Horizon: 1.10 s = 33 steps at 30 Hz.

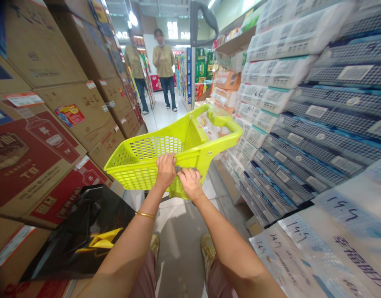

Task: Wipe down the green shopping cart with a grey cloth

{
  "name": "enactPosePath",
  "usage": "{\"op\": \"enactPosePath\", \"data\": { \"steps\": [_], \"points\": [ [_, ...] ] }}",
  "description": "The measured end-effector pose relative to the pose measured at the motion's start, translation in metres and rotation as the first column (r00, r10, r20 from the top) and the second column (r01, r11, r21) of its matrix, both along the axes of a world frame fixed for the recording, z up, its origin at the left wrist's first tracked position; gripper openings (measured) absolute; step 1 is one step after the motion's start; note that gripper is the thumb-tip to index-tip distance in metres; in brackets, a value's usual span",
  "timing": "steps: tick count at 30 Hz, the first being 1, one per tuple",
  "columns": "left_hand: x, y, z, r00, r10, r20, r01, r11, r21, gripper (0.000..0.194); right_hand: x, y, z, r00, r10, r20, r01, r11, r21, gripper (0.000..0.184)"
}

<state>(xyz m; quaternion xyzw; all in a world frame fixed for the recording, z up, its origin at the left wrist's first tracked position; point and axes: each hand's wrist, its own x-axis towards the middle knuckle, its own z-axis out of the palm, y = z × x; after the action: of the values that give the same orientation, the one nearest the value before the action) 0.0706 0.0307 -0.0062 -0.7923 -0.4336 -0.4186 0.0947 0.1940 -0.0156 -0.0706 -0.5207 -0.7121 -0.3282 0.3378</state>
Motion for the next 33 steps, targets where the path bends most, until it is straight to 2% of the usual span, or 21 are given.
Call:
{"op": "enactPosePath", "data": {
  "steps": [4,7,11,15,19,22,25,28,31,33],
  "points": [
    [0.001,-0.001,0.0,1.0,0.018,0.012,-0.018,1.0,0.009,0.03,0.004,0.003,0.026,0.997,-0.035,-0.065,0.04,0.997,0.069,0.025],
    [0.001,-0.001,-0.001,1.0,0.018,0.017,-0.019,1.0,0.023,0.031,0.003,0.008,0.047,0.989,-0.033,-0.141,0.061,0.979,0.196,0.025],
    [0.002,0.0,-0.001,0.999,0.029,0.026,-0.03,0.999,0.039,0.031,-0.001,0.012,0.056,0.981,0.01,-0.192,0.051,0.949,0.31,0.025],
    [0.002,-0.002,0.0,0.999,0.032,0.029,-0.033,0.999,0.033,0.03,0.004,0.014,0.044,0.992,0.007,-0.13,0.031,0.957,0.29,0.026],
    [0.002,-0.002,0.001,0.999,0.021,0.024,-0.021,0.999,0.024,0.03,0.008,0.011,0.019,1.0,0.007,-0.003,-0.006,0.993,0.115,0.025],
    [0.002,0.0,0.002,0.999,0.026,0.025,-0.026,0.999,0.025,0.03,0.008,0.008,0.002,0.999,0.038,0.038,-0.039,0.999,0.022,0.023],
    [0.002,0.002,0.002,0.999,0.027,0.03,-0.028,0.999,0.031,0.031,0.008,0.007,0.0,0.994,0.097,0.043,-0.098,0.995,0.024,0.021],
    [0.001,0.003,0.002,0.999,0.014,0.042,-0.016,0.999,0.031,0.031,0.008,0.011,0.018,0.997,0.078,-0.017,-0.074,0.987,0.145,0.021],
    [0.001,0.001,0.002,0.999,0.013,0.047,-0.014,1.0,0.021,0.031,0.009,0.015,0.045,0.987,0.014,-0.162,0.039,0.948,0.316,0.023],
    [0.0,0.0,0.002,0.999,0.023,0.047,-0.024,0.999,0.021,0.032,0.011,0.017,0.057,0.97,-0.023,-0.244,0.112,0.927,0.359,0.023]
  ]
}}
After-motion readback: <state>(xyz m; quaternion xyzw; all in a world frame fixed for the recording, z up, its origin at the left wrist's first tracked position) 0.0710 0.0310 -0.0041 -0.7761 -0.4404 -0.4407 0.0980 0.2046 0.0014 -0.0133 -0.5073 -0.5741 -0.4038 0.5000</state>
